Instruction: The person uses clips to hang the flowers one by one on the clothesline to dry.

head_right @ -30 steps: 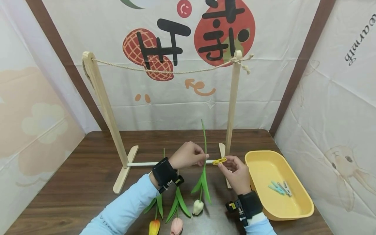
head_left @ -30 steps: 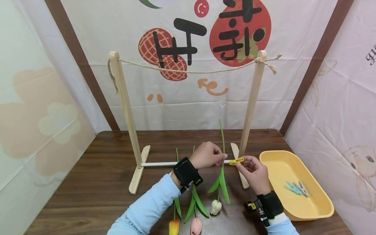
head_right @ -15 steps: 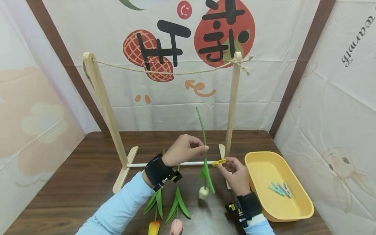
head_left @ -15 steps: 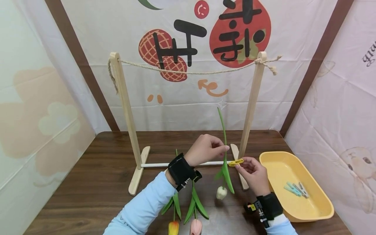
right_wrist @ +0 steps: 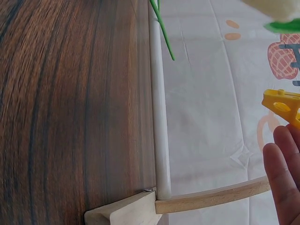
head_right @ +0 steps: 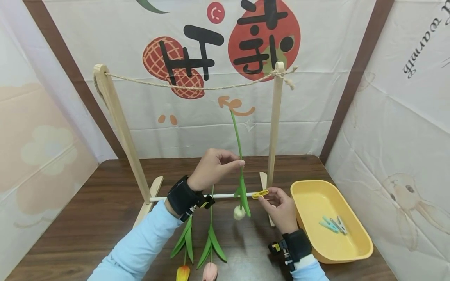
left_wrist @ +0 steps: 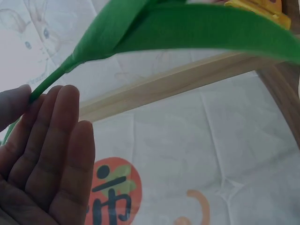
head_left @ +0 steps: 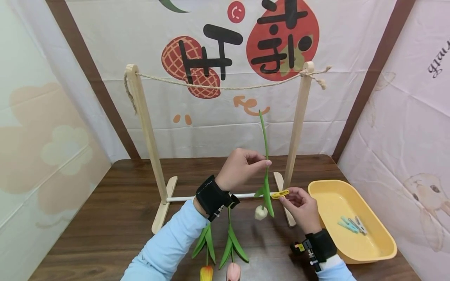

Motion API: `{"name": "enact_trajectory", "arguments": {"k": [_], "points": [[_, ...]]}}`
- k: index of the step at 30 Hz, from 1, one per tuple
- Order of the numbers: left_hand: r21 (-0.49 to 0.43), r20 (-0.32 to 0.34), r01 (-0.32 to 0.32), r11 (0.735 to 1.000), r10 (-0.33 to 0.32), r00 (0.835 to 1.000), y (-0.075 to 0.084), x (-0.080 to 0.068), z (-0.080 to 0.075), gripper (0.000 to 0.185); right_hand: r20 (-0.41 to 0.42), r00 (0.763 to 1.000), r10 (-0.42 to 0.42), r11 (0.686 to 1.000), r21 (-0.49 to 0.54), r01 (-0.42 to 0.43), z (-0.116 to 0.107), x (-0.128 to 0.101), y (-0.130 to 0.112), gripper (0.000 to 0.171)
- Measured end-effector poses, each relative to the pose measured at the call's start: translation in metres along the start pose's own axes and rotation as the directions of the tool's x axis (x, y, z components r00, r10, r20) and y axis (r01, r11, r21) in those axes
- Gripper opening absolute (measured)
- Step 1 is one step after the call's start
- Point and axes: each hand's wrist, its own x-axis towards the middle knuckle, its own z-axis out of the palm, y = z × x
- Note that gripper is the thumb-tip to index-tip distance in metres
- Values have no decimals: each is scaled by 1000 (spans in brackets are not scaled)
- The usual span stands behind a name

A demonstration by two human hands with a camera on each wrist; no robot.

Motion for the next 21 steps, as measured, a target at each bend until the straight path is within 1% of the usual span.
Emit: {"name": "enact_trajectory", "arguments": {"k": [5, 8, 11, 21], "points": [[-24, -24, -27, 999, 27, 999, 5, 7, -6, 15, 8, 1000, 23, 1000, -10, -23, -1, 0, -1, 28], [-12, -33, -61, 998, 61, 998, 9, 13, -10, 15, 7, 1000, 29, 1000, -12, -28, -1, 1, -2, 28], [-2, -42, -89, 996, 89, 995, 13, 19, -13, 15, 1, 1000, 17, 1000, -17, -17, -2, 1, -3, 27], [13, -40, -119, 993, 120, 992, 22, 37, -17, 16, -3, 1000, 17, 999, -27, -17, 0, -1, 1, 25]]}}
